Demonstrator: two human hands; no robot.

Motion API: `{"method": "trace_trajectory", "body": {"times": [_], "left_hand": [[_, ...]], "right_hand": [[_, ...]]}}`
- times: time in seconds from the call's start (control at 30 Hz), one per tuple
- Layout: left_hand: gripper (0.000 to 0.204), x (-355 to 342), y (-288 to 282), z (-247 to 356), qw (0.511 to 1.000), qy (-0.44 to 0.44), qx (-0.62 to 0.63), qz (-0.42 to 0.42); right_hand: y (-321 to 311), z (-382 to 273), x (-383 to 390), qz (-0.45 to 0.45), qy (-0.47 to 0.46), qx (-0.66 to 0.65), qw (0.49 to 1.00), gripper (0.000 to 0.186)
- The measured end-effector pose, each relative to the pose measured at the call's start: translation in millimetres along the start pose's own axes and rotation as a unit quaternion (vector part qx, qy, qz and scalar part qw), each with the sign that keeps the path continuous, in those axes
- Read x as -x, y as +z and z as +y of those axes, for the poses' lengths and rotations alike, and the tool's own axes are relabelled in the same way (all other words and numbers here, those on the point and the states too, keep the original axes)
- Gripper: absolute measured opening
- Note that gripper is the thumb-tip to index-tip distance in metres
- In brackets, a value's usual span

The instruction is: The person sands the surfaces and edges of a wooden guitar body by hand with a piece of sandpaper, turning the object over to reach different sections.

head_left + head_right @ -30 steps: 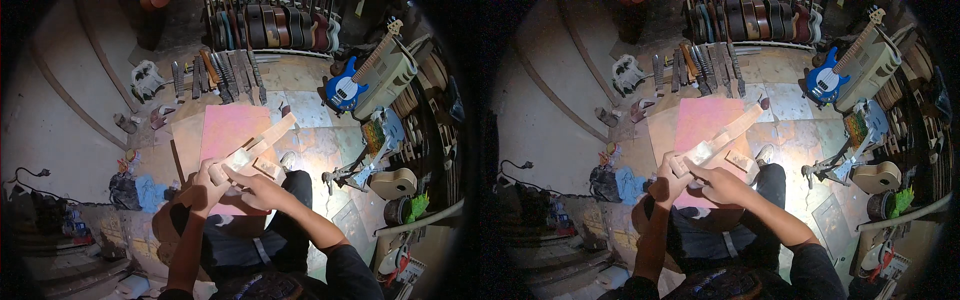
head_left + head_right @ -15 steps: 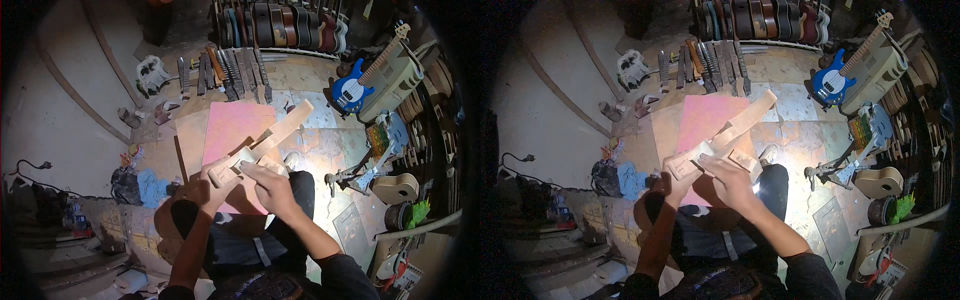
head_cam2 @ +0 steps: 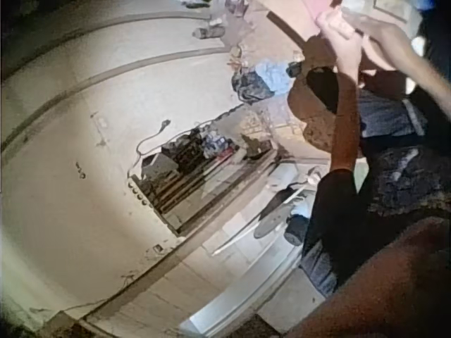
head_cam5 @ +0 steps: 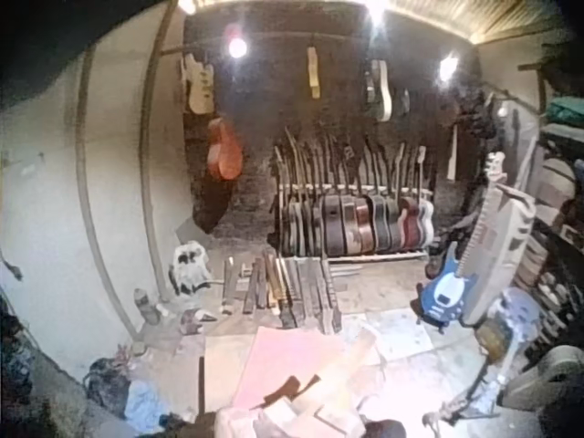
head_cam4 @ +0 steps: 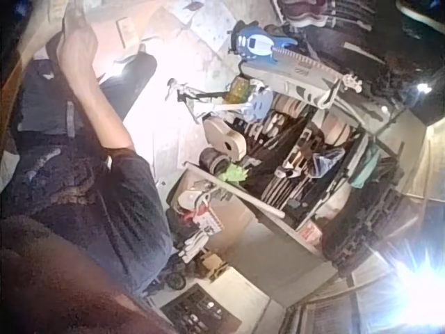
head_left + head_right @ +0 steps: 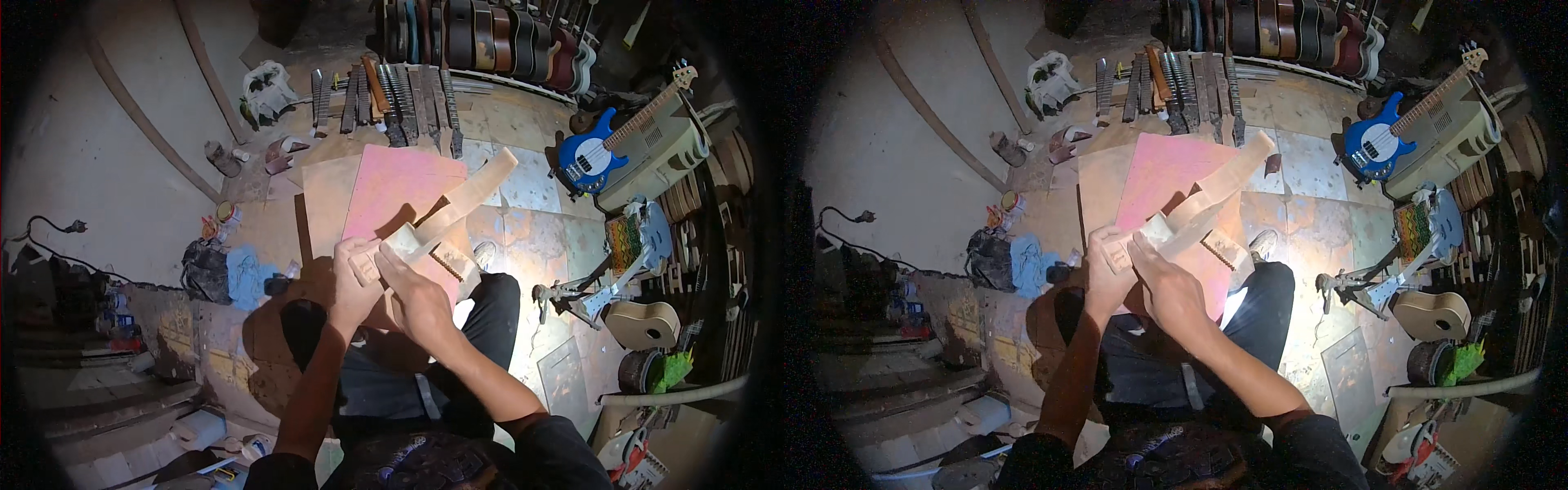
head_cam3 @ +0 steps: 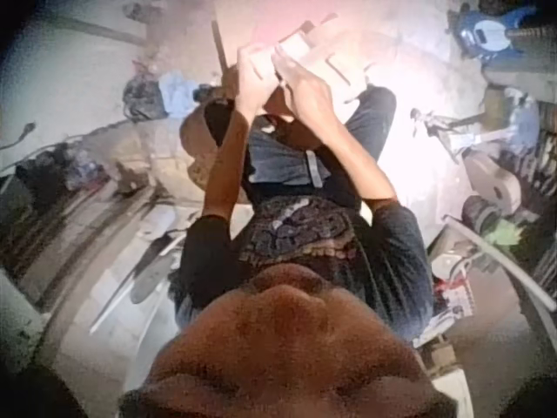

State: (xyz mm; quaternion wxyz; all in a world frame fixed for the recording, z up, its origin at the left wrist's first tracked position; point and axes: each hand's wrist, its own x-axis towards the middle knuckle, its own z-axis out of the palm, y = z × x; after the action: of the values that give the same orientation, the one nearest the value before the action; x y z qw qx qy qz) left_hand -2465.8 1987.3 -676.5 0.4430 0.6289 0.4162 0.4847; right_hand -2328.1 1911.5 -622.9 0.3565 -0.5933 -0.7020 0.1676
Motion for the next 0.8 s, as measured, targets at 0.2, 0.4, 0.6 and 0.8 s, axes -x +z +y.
{"method": "trace_trajectory", "body": {"times": [0.2,0.4,0.6,0.8], "left_hand": [[0.05,10,1,14,0.995,-0.042,-0.092,0.014],[0.059,6,4,22,0.996,0.019,-0.089,0.023],[0.064,3,5,29,0.991,-0.023,-0.129,-0.007],[0.065,2,8,32,0.994,-0.056,-0.089,-0.024]], "right_hand": [[-2,-10,-6,-0.04,0.063,0.032,0.997,0.063],[-2,-12,12,-0.021,0.049,0.021,0.998,0.067],[-2,0,14,0.007,0.027,-0.056,0.998,0.061],[-3,0,5,0.004,0.029,-0.154,0.988,0.063]]}}
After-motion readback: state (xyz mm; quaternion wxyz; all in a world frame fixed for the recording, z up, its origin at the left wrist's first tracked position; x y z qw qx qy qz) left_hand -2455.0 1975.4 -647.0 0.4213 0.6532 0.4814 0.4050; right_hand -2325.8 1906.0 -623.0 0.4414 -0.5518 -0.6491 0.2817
